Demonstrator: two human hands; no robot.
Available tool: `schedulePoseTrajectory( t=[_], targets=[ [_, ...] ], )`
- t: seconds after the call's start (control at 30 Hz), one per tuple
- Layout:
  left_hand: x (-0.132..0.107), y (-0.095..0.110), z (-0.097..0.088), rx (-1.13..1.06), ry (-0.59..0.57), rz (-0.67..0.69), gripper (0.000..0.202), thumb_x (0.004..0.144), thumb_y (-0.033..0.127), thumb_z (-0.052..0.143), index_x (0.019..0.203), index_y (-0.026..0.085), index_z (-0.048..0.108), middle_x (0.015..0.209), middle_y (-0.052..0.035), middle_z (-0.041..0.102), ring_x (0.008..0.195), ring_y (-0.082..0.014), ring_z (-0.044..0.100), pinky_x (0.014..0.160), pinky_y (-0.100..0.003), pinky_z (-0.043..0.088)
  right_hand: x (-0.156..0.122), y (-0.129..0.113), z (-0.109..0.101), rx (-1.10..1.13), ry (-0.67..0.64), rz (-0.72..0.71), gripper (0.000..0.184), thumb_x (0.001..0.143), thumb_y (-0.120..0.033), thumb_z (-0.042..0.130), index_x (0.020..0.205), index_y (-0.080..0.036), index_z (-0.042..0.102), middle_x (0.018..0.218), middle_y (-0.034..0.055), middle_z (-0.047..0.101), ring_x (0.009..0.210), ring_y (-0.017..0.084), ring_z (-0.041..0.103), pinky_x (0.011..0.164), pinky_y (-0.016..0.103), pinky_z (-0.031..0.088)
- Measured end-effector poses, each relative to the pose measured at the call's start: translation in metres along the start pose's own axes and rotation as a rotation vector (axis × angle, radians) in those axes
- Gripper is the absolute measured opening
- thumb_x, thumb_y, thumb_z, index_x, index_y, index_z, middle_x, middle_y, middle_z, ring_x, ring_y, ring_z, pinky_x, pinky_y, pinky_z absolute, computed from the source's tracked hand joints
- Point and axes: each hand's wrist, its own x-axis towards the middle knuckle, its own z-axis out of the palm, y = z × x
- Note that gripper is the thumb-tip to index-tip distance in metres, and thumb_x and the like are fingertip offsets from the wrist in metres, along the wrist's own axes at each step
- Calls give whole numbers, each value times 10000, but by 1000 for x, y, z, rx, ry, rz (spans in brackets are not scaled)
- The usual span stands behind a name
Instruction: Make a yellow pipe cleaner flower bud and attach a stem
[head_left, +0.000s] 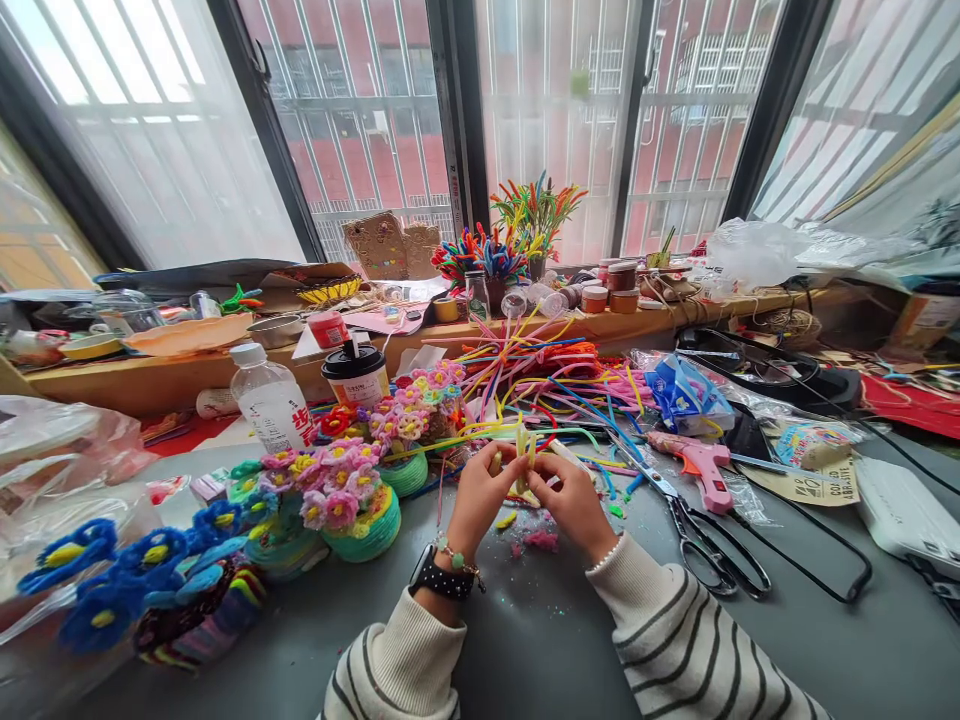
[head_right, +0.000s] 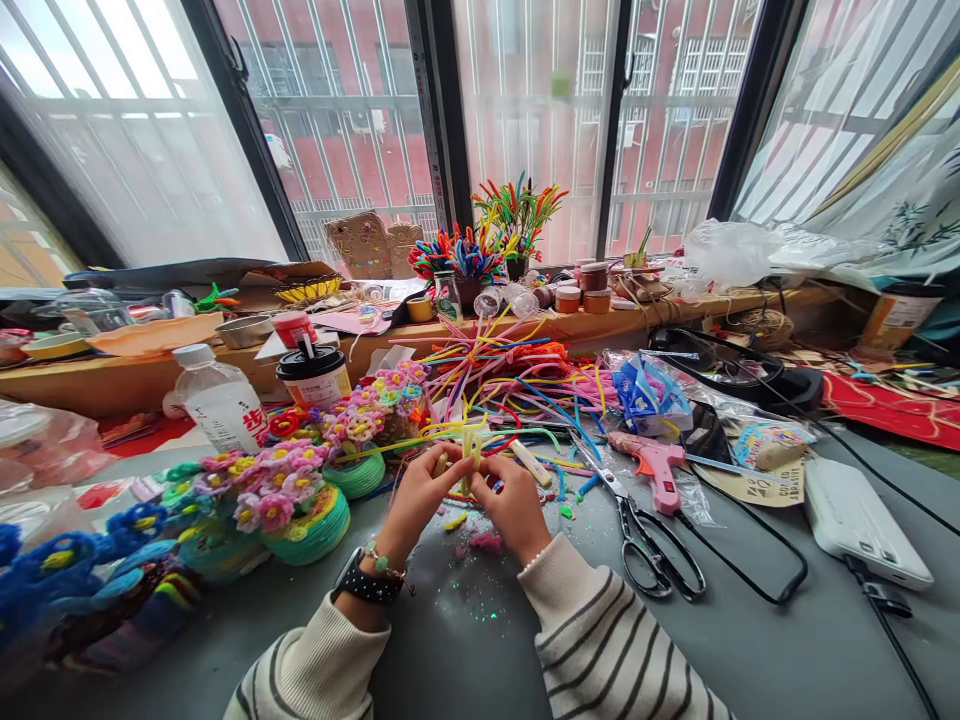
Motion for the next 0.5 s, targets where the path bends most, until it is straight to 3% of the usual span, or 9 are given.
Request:
schedulePoseTrajectory(
  t=[0.1,0.23,0.3,0.4,0.5],
  targets=[
    [1,-2,0,-68,8,-29,214,614,349,601,668,152,538,586,29,518,525,-80,449,492,-180,337,2,1,-2,140,3,76,232,707,-361,498,726,-150,594,695,38,600,633,139,529,522,229,415],
    [2,0,1,-219,47,-79,217,615,336,606,692,157,513,595,31,536,504,-72,457,484,-176,336,3,0,-1,417,-123,251,305,682,-435,508,772,-147,555,710,34,603,571,118,544,444,200,396],
    [1,2,1,-243,48,-80,198,621,319,601,698,158,515,616,25,552,521,-74,468,494,-175,341,3,1,1,486,-132,269,307,672,-427,522,786,-144,548,716,35,604,536,103,535,443,198,397],
    [0,4,1,-179,43,-66,169,619,290,599,698,151,545,635,20,553,570,-83,475,528,-176,350,3,5,0,481,-9,246,279,683,-387,524,815,-141,540,713,39,600,538,106,529,457,207,409],
    [-1,3,-1,-50,61,-54,194,599,277,612,741,152,571,647,18,550,540,-80,453,506,-183,340,5,7,-6,309,128,157,227,714,-330,495,840,-147,543,764,54,601,581,127,537,505,234,429]
  ],
)
